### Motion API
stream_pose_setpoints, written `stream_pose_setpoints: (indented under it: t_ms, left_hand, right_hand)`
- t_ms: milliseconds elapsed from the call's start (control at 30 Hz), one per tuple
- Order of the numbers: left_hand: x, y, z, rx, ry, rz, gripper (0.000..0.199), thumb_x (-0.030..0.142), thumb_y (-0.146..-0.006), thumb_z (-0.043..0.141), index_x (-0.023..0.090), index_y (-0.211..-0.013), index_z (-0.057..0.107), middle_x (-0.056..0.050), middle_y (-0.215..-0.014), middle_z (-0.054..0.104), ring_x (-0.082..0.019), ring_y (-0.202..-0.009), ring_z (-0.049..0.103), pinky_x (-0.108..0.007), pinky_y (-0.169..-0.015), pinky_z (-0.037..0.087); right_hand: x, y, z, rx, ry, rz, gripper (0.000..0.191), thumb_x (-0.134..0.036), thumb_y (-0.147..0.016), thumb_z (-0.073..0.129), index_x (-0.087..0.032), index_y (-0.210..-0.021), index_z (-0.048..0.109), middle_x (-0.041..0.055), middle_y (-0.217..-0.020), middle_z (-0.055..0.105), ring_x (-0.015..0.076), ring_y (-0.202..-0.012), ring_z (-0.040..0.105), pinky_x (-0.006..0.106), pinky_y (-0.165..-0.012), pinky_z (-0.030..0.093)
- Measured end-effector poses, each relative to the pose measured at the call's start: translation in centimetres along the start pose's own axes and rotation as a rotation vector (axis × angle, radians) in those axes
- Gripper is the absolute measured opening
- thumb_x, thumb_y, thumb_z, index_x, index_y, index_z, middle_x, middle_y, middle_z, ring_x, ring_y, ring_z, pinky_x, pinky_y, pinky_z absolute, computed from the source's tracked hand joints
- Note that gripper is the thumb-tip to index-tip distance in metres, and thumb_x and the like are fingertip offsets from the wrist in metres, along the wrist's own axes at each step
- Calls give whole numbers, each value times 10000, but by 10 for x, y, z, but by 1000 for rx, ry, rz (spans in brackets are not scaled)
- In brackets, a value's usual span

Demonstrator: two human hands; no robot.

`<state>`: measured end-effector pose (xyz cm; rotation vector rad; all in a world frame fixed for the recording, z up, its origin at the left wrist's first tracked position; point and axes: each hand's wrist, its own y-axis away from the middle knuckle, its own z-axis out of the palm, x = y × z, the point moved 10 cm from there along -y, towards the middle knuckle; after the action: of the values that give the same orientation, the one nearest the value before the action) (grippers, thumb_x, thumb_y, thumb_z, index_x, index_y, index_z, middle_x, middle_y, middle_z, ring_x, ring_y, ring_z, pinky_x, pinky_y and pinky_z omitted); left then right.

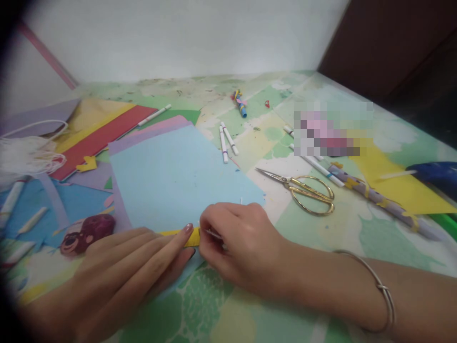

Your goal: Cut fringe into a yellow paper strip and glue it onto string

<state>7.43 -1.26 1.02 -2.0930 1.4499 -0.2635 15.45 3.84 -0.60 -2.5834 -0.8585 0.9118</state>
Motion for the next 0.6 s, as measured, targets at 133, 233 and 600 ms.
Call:
stream_pose_setpoints:
  t_ms: [133,233,600]
  left_hand:
    - [-9,-1,2,-4,-73,-109,249,125,-796,633,2,-1008,588,-25,-651,676,-109,-535,588,-274,-475,444]
    - [-16,2,4,16,-120,-176,222,123,-798,632,47,-1006,611,30,-575,617,-84,-501,552,-259,-484,410]
    - [-35,13,8,103,-15,-361,120,184,-823,616,157,-939,632,8,-719,648,-80,-578,567,-194,-529,430]
  right_hand:
    - [3,-1,0,-35,-4,21,97,-114,-769,550,-159,-683,560,-54,-553,515,54,-483,395,175,-477,307]
    - [11,-9,-1,-127,-59,64,88,-118,-765,565,-160,-703,611,-50,-554,547,54,-479,425,176,-481,315]
    - [53,-16,22,-757,-428,362,115,-116,-762,520,-149,-723,623,-45,-598,530,65,-533,444,186,-486,320]
